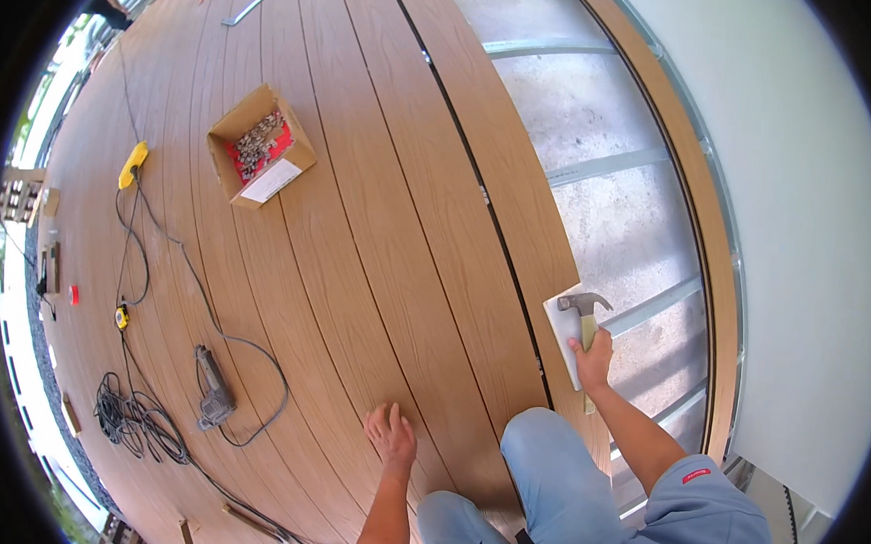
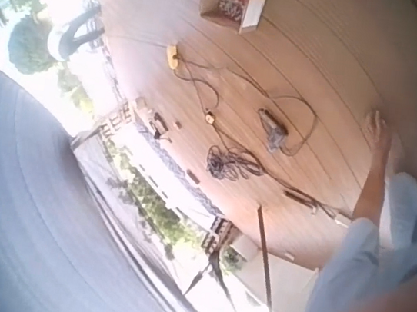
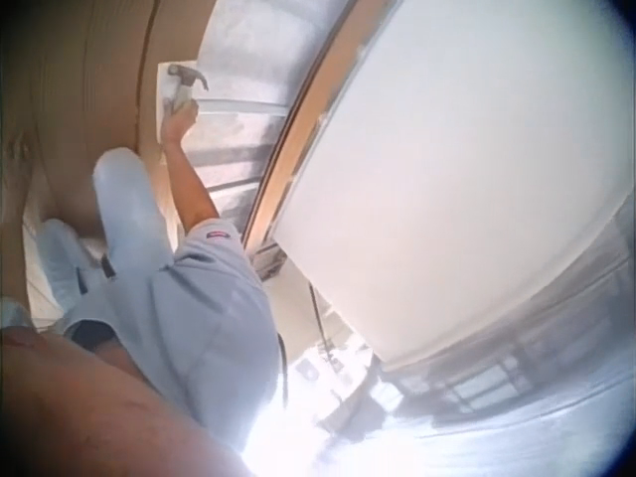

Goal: The person installs decking planks on a balcony by positioning a white spacers and hammering the planks into place.

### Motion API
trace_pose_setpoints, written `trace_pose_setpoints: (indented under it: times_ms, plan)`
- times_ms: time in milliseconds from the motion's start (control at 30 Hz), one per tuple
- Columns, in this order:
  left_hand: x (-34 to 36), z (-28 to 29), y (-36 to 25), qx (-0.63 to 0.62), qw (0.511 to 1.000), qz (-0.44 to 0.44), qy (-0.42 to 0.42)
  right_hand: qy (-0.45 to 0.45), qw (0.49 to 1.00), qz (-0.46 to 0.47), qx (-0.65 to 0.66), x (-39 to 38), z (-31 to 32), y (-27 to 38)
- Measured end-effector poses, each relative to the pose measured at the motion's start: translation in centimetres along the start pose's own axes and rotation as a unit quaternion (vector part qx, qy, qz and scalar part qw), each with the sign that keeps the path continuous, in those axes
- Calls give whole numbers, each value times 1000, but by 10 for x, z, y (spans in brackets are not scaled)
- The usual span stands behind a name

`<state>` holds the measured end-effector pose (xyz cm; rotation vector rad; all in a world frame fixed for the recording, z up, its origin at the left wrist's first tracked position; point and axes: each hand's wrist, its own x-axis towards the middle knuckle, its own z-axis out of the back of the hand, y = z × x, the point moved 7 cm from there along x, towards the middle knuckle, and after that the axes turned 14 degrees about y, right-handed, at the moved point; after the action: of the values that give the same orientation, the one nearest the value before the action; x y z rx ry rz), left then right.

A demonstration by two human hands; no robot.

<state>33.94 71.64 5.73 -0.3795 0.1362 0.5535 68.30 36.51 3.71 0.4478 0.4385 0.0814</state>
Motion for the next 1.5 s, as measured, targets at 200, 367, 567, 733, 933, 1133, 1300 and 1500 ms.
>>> trace_pose_setpoints:
  times_ms: [200, 367, 567, 733, 933, 1133, 1300, 1500]
  plan:
    - [320, 59, -132, -20, 978, -209, -2, 58, 998, -5, 24, 0, 0, 11]
    - [475, 54, -241, 0, 941, -336, 34, 94, 994, -33, 38, 1, 4, 14]
    - [509, 31, -261, -11, 930, -361, 71, 122, 974, -126, 142, 22, 26, 1]
    - [507, 31, -252, -9, 930, -357, 90, 86, 961, -173, 198, 76, 52, 19]
    - [512, 27, -261, -10, 927, -356, 115, -17, 962, -116, 248, 244, 97, 91]
    - [515, 23, -254, -9, 926, -353, 132, 56, 964, -124, 228, 330, 72, 139]
    - [516, 27, -256, -9, 927, -352, 126, -49, 985, -18, 167, 324, 67, 160]
    - [513, 27, -253, 16, 930, -338, 143, -18, 970, -100, 221, 325, 72, 156]
